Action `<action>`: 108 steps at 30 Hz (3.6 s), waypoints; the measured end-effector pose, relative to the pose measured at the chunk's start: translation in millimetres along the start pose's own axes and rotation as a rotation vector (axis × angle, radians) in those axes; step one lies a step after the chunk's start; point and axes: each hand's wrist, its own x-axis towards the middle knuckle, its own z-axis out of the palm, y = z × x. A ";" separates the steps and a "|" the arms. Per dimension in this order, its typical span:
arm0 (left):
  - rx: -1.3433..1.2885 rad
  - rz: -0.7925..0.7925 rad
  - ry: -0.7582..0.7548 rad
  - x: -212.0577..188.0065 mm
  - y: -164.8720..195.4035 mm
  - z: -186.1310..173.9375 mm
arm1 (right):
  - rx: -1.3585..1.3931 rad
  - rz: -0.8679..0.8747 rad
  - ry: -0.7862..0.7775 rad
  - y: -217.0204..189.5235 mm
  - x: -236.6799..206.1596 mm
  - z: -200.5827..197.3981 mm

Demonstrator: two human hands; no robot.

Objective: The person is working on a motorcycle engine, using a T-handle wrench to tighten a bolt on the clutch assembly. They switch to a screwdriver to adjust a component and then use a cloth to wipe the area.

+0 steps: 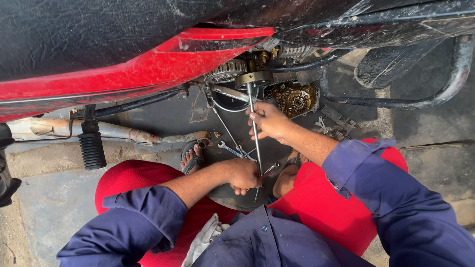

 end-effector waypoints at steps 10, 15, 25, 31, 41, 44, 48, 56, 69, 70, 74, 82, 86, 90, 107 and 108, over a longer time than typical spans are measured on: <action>-0.124 0.026 -0.035 11.0 -8.9 6.1 | -0.058 0.020 -0.013 -8.4 -2.0 1.6; -0.199 0.057 -0.023 9.6 -9.5 10.1 | -0.122 -0.016 0.011 -9.9 -6.4 7.1; -0.300 0.018 -0.012 6.6 -1.6 13.0 | 0.147 -0.012 -0.054 5.4 -2.9 -7.1; -0.149 -0.038 0.071 -23.3 4.7 5.7 | 0.256 -0.022 -0.175 6.6 -14.5 -5.8; -0.118 -0.054 0.177 -25.0 -1.9 12.3 | -0.937 -0.280 -0.850 40.7 -53.4 -6.2; -0.156 0.001 0.173 -22.9 -5.7 9.4 | -1.114 -0.266 -0.838 43.4 -62.8 -7.0; -0.056 -0.055 0.191 -25.9 1.8 10.5 | -1.113 -0.094 -0.787 49.6 -62.4 -4.3; 0.104 -0.084 0.254 -30.9 7.2 14.5 | -0.941 -0.162 -0.861 46.0 -59.9 3.2; 0.343 -0.134 0.224 -30.5 2.8 20.6 | -0.935 -0.119 -0.685 49.6 -74.3 11.9; 0.346 -0.130 0.253 -29.3 4.0 20.6 | -0.966 -0.103 -0.646 52.6 -76.0 14.8; 0.327 -0.043 0.402 -21.6 3.5 25.4 | -1.060 -0.158 -0.498 56.1 -85.7 20.7; 0.246 0.005 0.506 -2.7 -14.4 38.7 | -1.124 -0.236 -0.332 55.4 -100.3 31.0; 0.284 0.144 0.593 15.0 -32.2 42.4 | -1.265 -0.320 -0.282 49.1 -112.3 36.4; 0.361 0.241 0.672 35.2 -50.9 47.4 | -1.360 -0.215 -0.253 39.3 -119.1 47.9; -0.027 -0.016 0.818 47.1 -23.3 71.5 | -1.257 -0.385 -0.236 52.3 -82.2 26.1; -0.126 -0.024 0.835 44.5 -20.1 72.3 | -1.089 -0.389 -0.207 51.3 -76.5 20.5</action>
